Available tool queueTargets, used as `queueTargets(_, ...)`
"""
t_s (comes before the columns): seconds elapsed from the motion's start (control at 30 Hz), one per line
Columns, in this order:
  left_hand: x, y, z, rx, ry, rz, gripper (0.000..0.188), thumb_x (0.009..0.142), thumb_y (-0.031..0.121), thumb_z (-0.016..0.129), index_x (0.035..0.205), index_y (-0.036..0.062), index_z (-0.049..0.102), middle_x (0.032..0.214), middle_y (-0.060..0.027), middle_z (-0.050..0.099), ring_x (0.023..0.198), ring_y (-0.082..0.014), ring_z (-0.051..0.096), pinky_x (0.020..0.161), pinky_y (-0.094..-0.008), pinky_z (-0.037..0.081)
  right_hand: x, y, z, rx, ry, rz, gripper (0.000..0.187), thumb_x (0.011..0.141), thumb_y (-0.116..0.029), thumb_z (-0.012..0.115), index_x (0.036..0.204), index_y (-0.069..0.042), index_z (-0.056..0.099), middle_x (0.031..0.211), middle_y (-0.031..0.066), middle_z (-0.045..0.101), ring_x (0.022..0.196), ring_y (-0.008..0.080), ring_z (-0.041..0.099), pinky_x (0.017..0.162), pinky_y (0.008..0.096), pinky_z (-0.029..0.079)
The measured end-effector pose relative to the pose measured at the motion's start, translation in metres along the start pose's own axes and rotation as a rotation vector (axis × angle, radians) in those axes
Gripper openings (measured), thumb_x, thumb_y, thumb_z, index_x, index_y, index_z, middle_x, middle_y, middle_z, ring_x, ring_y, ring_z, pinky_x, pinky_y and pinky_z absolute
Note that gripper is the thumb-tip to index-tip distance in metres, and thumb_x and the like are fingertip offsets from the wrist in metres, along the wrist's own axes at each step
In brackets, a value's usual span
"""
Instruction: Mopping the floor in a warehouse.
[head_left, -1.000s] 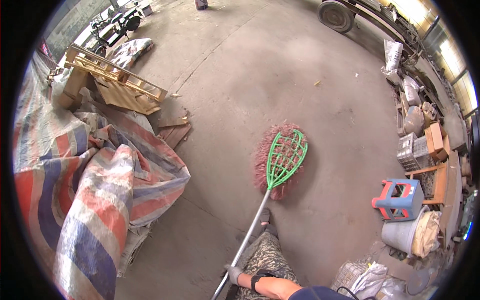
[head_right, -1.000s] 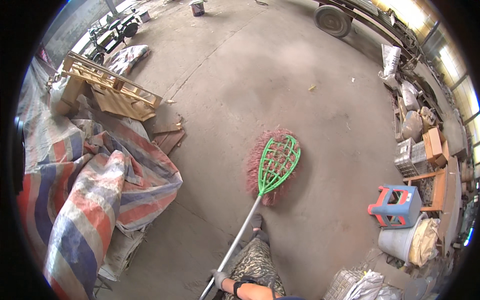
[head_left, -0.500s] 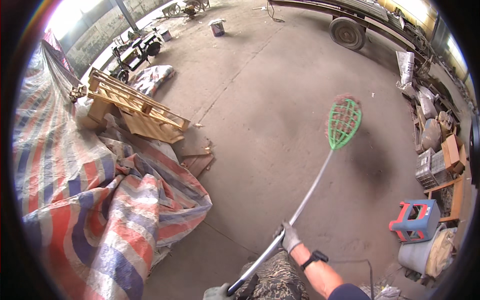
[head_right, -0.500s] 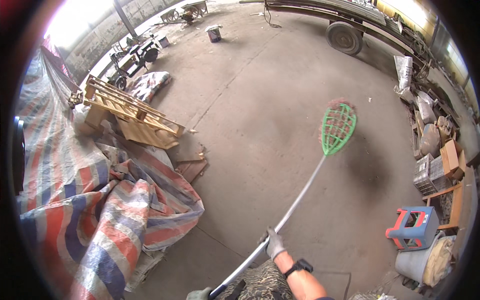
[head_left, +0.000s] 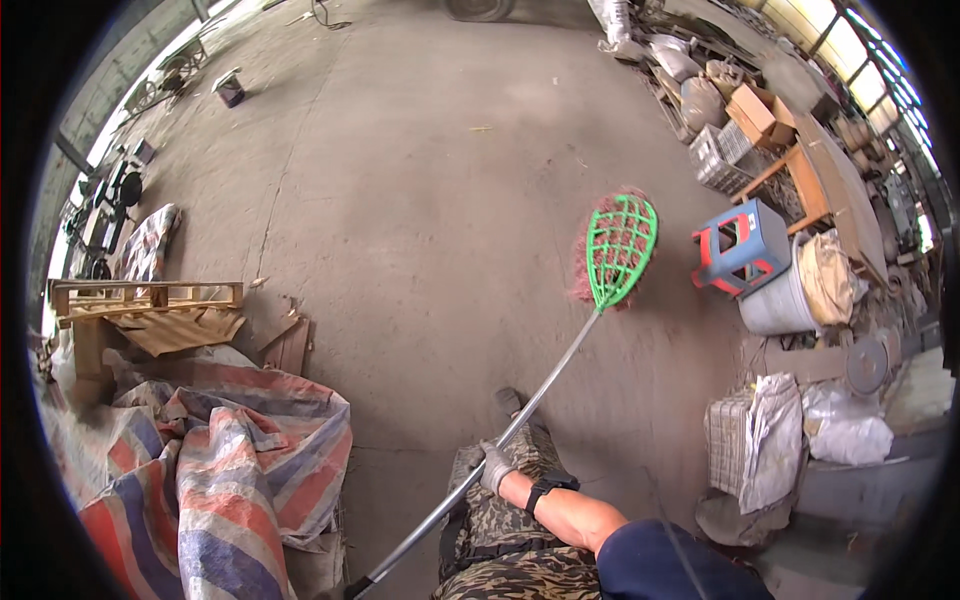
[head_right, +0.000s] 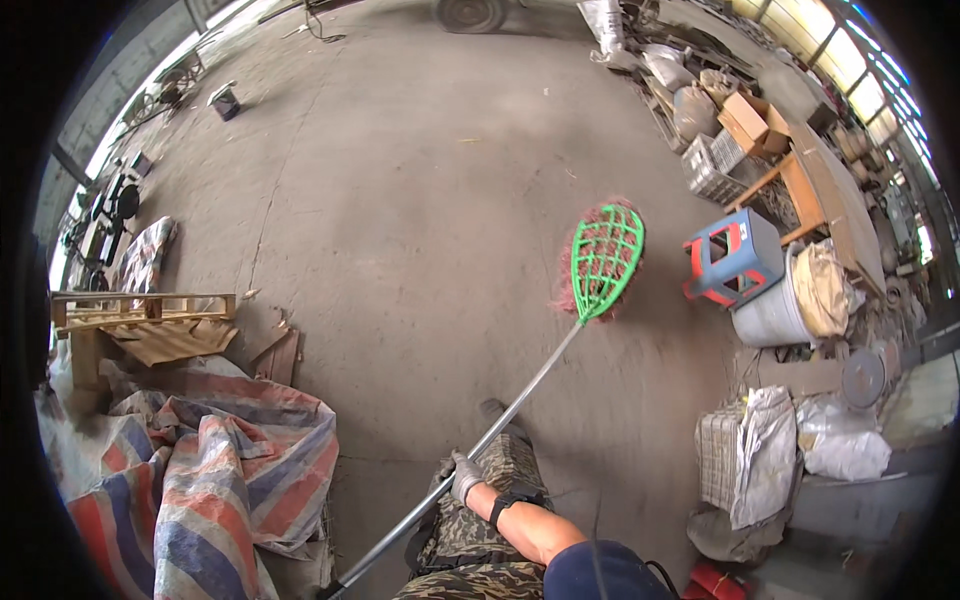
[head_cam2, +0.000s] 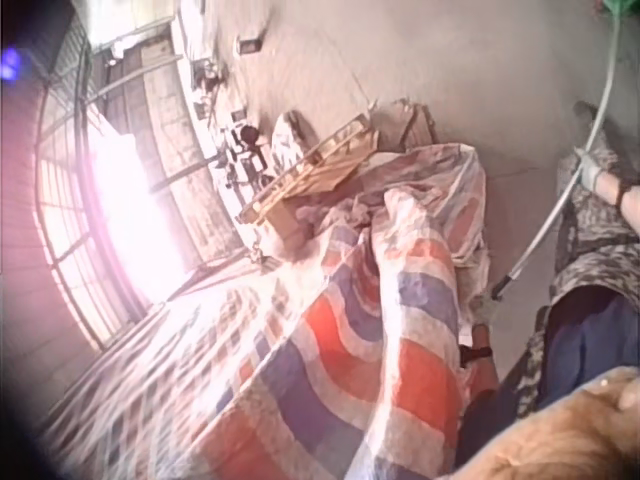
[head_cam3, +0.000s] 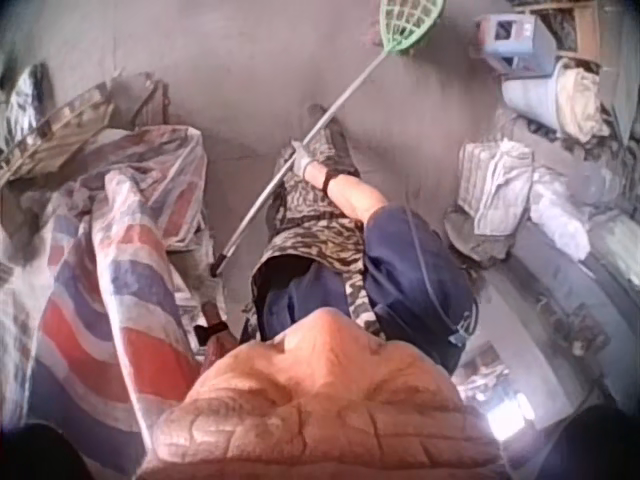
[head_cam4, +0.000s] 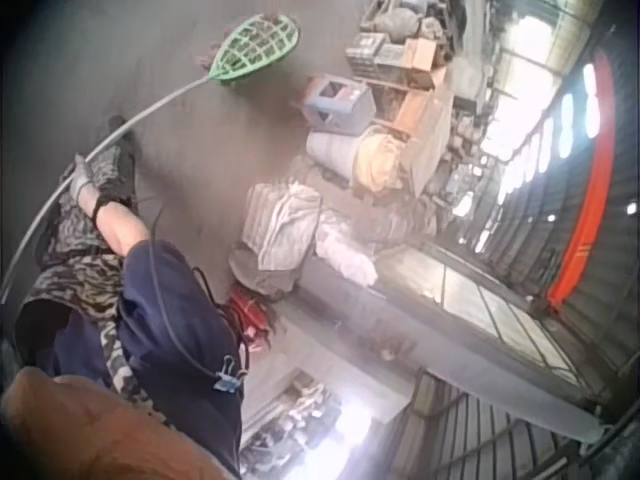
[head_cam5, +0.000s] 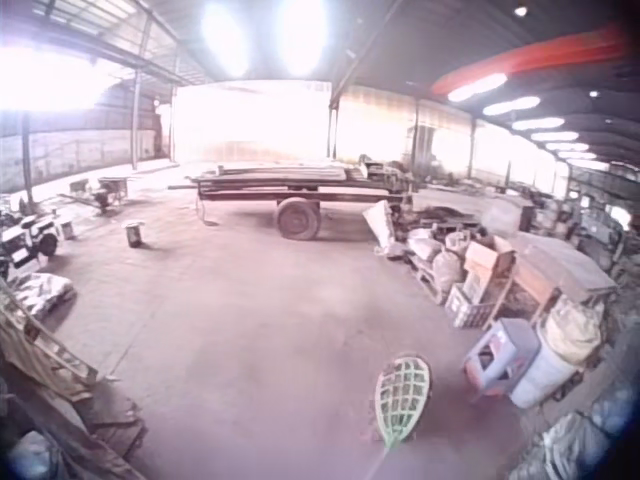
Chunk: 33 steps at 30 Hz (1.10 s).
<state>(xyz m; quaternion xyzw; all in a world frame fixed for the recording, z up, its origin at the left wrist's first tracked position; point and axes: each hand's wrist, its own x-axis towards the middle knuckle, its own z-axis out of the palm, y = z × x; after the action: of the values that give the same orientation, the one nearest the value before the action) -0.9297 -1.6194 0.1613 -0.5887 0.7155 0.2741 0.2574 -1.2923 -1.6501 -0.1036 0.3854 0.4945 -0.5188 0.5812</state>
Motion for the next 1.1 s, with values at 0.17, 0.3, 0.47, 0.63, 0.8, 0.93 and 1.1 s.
queueTargets(0.17,0.033,0.006,-0.064,0.262,0.244,0.199,0.024,0.073,0.031,0.058,0.083,0.0096,0.059,0.08,-0.0183,0.06,0.071,-0.0346,0.058,0.065,-0.0438,0.045,-0.002,0.003,0.0,0.168,0.02,0.083,0.033,0.087,-0.032,0.047,0.06,-0.013,0.04,0.048,0.0034,0.039,0.042,0.0209,0.042,0.052,0.0437,0.044)
queueTargets(0.3,0.071,0.034,-0.116,0.408,0.378,0.336,0.024,0.073,0.032,0.059,0.083,0.0095,0.059,0.077,-0.0182,0.06,0.069,-0.0345,0.058,0.063,-0.0436,0.045,0.008,-0.003,0.003,0.305,-0.022,0.101,0.033,0.087,-0.031,0.046,0.062,-0.012,0.04,0.049,0.0035,0.039,0.041,0.0212,0.04,0.052,0.043,0.045)
queueTargets(0.47,0.093,0.059,-0.144,0.444,0.369,0.265,0.025,0.073,0.032,0.059,0.082,0.0094,0.059,0.074,-0.018,0.06,0.066,-0.0344,0.058,0.061,-0.0434,0.045,0.038,-0.013,0.008,0.297,0.063,0.132,0.03,0.088,-0.029,0.046,0.064,-0.012,0.039,0.048,0.0032,0.037,0.041,0.0206,0.039,0.052,0.043,0.044)
queueTargets(0.63,0.092,0.075,-0.136,0.293,0.2,-0.041,0.026,0.073,0.033,0.06,0.082,0.0092,0.059,0.07,-0.0178,0.059,0.064,-0.0344,0.058,0.059,-0.0432,0.045,0.047,-0.036,0.052,0.18,0.18,0.237,0.02,0.086,-0.021,0.045,0.069,-0.012,0.041,0.052,0.0028,0.038,0.043,0.0177,0.037,0.052,0.0416,0.044)
queueTargets(0.8,0.093,0.133,-0.12,0.099,-0.012,-0.347,0.026,0.073,0.034,0.061,0.082,0.0091,0.059,0.067,-0.0177,0.059,0.061,-0.0343,0.058,0.057,-0.043,0.045,0.076,-0.074,0.132,-0.1,0.122,0.227,0.012,0.082,-0.017,0.045,0.074,-0.01,0.041,0.054,0.004,0.038,0.041,0.0172,0.036,0.043,0.0363,0.042)
queueTargets(0.93,0.159,0.244,-0.138,0.073,0.06,-0.289,0.03,0.071,0.037,0.062,0.079,0.0087,0.058,0.062,-0.0169,0.057,0.058,-0.0351,0.056,0.053,-0.0425,0.044,0.16,-0.165,0.213,-0.353,-0.036,0.085,0.027,0.08,-0.027,0.042,0.058,-0.011,0.04,0.045,0.0059,0.038,0.036,0.0211,0.039,0.036,0.0363,0.036)
queueTargets(1.1,0.256,0.316,-0.165,0.031,0.172,-0.172,0.028,0.063,0.032,0.067,0.069,0.0089,0.052,0.055,-0.013,0.055,0.054,-0.0325,0.056,0.052,-0.0422,0.044,0.128,-0.292,0.308,-0.353,-0.218,-0.264,0.031,0.081,-0.031,0.051,0.057,-0.011,0.044,0.046,0.0038,0.045,0.033,0.0173,0.041,0.033,0.0321,0.034)
